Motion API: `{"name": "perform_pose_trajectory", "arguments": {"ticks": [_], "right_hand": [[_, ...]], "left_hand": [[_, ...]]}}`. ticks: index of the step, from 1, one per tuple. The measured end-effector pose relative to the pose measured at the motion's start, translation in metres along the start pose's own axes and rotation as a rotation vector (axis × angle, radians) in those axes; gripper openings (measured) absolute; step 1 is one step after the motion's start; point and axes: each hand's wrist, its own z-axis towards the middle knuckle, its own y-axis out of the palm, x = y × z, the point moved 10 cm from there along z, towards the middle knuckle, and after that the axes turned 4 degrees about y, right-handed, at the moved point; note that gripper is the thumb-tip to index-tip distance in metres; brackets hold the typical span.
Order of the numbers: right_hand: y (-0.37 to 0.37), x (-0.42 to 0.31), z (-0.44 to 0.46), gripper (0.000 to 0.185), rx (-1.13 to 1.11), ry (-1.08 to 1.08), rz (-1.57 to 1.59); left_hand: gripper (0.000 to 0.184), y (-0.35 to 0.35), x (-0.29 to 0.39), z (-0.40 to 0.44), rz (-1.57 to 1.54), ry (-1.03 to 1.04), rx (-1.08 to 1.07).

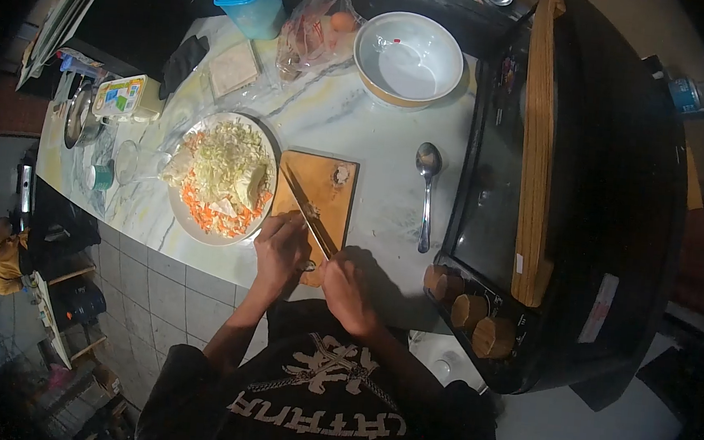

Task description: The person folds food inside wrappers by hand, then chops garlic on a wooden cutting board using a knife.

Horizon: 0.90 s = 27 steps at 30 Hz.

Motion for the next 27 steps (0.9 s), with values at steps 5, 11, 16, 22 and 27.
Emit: {"name": "perform_pose_trajectory", "arguments": {"ticks": [5,11,16,22,27], "right_hand": [[0.006,0.008,0.003,0.031,-0.03,0.065,0.087],[-0.008,0.001,-0.005,0.03,0.014,0.075,0.013],[-0.005,0.007,-0.004,0.03,0.012,0.081,0.007],[-0.001,0.016,-0.005,0.033,0.012,0.106,-0.041],[-0.003,0.019,-0.004,0.034,0.024,0.084,-0.056]], "left_hand": [[0.025,-0.001,0.0,0.001,-0.011,0.007,0.011],[0.024,-0.001,-0.002,0.003,-0.023,-0.031,-0.007],[0.021,-0.002,-0.006,0.004,-0.058,-0.04,-0.018],[0.019,-0.004,-0.003,0.006,-0.089,-0.035,-0.023],[0.017,-0.007,-0.005,0.006,-0.06,-0.064,-0.026]]}}
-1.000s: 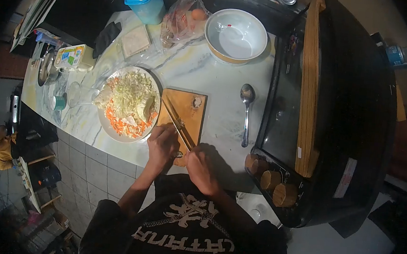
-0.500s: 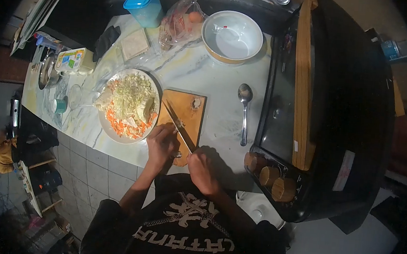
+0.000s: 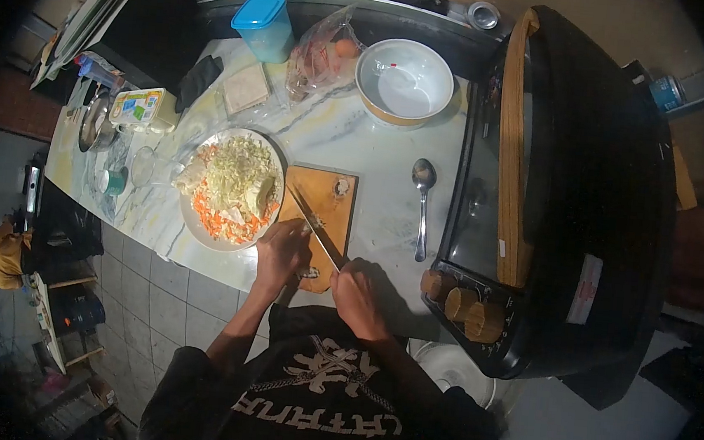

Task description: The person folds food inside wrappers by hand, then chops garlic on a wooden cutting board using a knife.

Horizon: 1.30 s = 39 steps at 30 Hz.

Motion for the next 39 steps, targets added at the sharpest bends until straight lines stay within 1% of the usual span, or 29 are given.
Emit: {"name": "perform_pose_trajectory", "arguments": {"ticks": [3,4,6,9,11,12,14,17,21,23,27,29,34,36,39], "right_hand": [[0.0,0.001,0.005,0.034,0.007,-0.017,0.021],[-0.001,0.0,0.006,0.035,-0.004,-0.016,0.08],[0.0,0.003,0.007,0.036,-0.017,-0.013,0.14],[0.001,0.008,0.009,0.037,0.004,-0.081,0.226],[0.012,0.014,0.008,0.037,-0.093,-0.075,0.25],[0.008,0.01,0.006,0.037,-0.096,-0.074,0.25],[0.002,0.011,0.0,0.037,-0.113,0.033,0.131],[-0.005,0.006,0.0,0.033,-0.059,-0.017,0.135],[-0.007,0.006,-0.002,0.032,-0.037,-0.013,0.122],[0.001,0.008,-0.002,0.036,-0.163,0.061,0.18],[0.004,0.005,-0.005,0.034,-0.138,0.079,0.15],[-0.003,-0.002,-0.006,0.032,-0.052,0.025,0.118],[-0.004,-0.006,-0.004,0.031,-0.06,0.008,0.13],[-0.002,-0.006,-0.005,0.03,-0.068,0.001,0.116],[0.004,-0.004,-0.004,0.03,-0.087,0.012,0.154]], "left_hand": [[0.017,0.0,-0.001,0.0,-0.011,-0.031,0.005],[0.017,0.001,-0.002,0.0,-0.011,-0.031,0.004],[0.017,-0.001,0.006,-0.001,-0.015,0.074,0.046],[0.016,-0.001,0.004,-0.003,-0.03,0.102,0.072],[0.016,-0.001,0.004,-0.002,-0.02,0.097,0.055],[0.016,0.001,0.004,-0.002,-0.014,0.097,0.036],[0.016,0.003,0.001,-0.002,0.005,0.079,0.023],[0.017,0.005,0.001,-0.003,0.015,0.056,0.03],[0.015,0.002,0.005,-0.001,0.023,0.075,0.054],[0.014,0.004,0.002,-0.002,0.003,0.088,0.053],[0.013,0.004,0.006,-0.002,0.012,0.113,0.051],[0.014,0.006,0.006,-0.003,0.025,0.109,0.043],[0.016,0.004,0.01,-0.004,0.037,0.112,0.046],[0.017,0.007,0.011,-0.004,0.029,0.124,-0.013],[0.017,0.005,0.011,-0.004,0.018,0.107,-0.018]]}}
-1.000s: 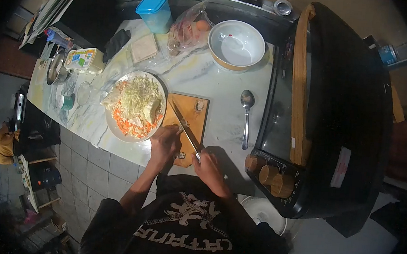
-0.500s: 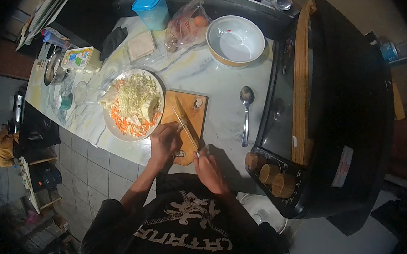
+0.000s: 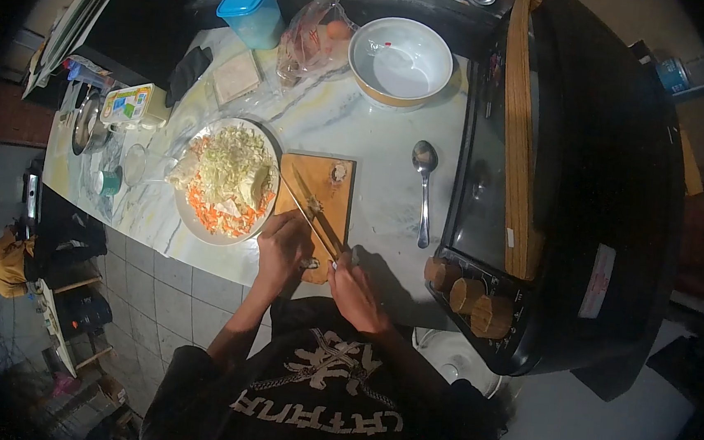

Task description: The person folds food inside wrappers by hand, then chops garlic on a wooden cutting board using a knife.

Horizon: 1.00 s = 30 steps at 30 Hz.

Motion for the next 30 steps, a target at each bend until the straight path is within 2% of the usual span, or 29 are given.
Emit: {"name": "perform_pose_trajectory", "arguments": {"ticks": [11,16,21,30], "right_hand": [[-0.0055,-0.0087,-0.0014,0.028,0.095,-0.067,-0.153],[-0.0021,-0.0069,0.0028,0.029,0.06,-0.054,-0.095],[0.0004,-0.0012,0.0037,0.029,0.048,-0.013,-0.087],[-0.0017,-0.0026,0.0053,0.03,0.057,-0.059,-0.088]], "left_hand": [[0.019,0.0045,-0.0048,0.0007,0.02,0.001,-0.023],[0.021,0.0055,-0.0035,0.0018,0.048,0.012,-0.04],[0.021,0.0023,-0.0042,0.002,0.031,-0.002,0.03],[0.018,0.0023,-0.0041,0.0035,0.027,0.026,0.067]]}}
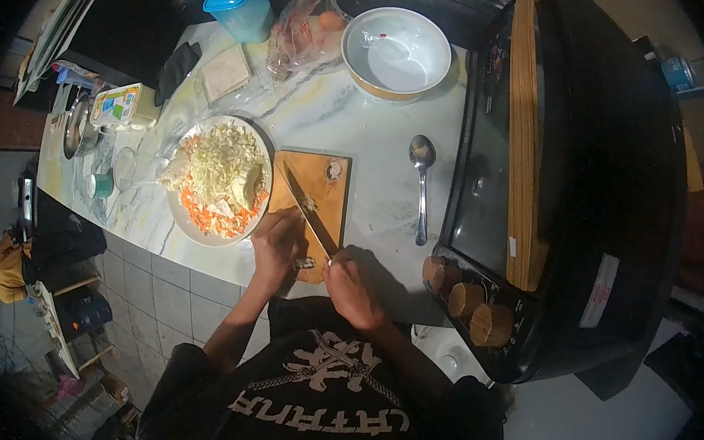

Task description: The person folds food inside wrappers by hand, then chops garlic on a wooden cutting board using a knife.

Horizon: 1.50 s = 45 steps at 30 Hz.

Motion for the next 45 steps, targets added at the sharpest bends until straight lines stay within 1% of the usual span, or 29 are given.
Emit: {"name": "perform_pose_trajectory", "arguments": {"ticks": [6,9,11,15,18,22,25,27,29,31,33,37,39,42,44,45], "right_hand": [[0.004,-0.004,-0.003,0.03,0.032,0.027,-0.061],[0.001,-0.008,-0.003,0.031,-0.003,0.038,-0.1],[0.003,-0.008,-0.005,0.027,-0.039,0.034,-0.195],[0.004,-0.002,-0.007,0.027,-0.054,0.059,-0.195],[0.005,-0.002,-0.003,0.026,-0.021,0.003,-0.124],[-0.003,-0.004,0.001,0.027,0.001,0.025,-0.051],[-0.009,-0.008,0.0,0.027,0.0,0.039,-0.013],[-0.01,-0.008,-0.001,0.027,-0.001,0.046,-0.006],[-0.009,-0.003,-0.002,0.03,0.04,0.037,0.033],[-0.009,-0.002,-0.002,0.03,0.018,0.056,0.054],[-0.01,-0.002,-0.002,0.029,-0.003,0.072,0.074],[-0.009,0.0,-0.004,0.029,-0.012,0.089,0.11],[-0.007,0.001,-0.003,0.029,-0.026,0.098,0.128],[-0.009,0.001,-0.005,0.029,-0.001,0.076,0.125],[-0.011,-0.004,-0.005,0.025,0.045,0.0,0.065],[-0.011,-0.004,-0.006,0.025,0.045,0.0,0.064]], "left_hand": [[0.018,0.001,-0.003,-0.002,-0.004,-0.061,-0.071],[0.021,0.004,-0.008,-0.005,-0.002,-0.072,-0.056],[0.023,0.006,-0.01,-0.006,-0.012,-0.071,-0.075],[0.029,0.007,-0.008,-0.005,-0.003,-0.073,-0.125],[0.03,0.004,-0.005,-0.003,-0.032,-0.065,-0.147],[0.032,0.001,0.001,0.0,-0.026,-0.029,-0.109],[0.031,0.0,0.0,0.0,-0.042,-0.057,-0.083],[0.028,0.0,-0.001,0.002,-0.039,-0.108,-0.107],[0.027,-0.001,0.0,0.002,-0.029,-0.116,-0.118],[0.025,0.0,-0.001,0.001,-0.019,-0.128,-0.132],[0.023,-0.002,-0.006,-0.001,-0.046,-0.175,-0.082],[0.024,0.002,-0.008,-0.003,-0.017,-0.132,-0.076],[0.02,-0.002,-0.005,-0.002,-0.027,-0.11,-0.037],[0.019,-0.002,-0.005,-0.003,-0.029,-0.107,-0.034],[0.018,-0.002,-0.004,-0.003,-0.023,-0.114,-0.033],[0.017,-0.002,-0.004,-0.003,-0.016,-0.121,-0.033]]}}
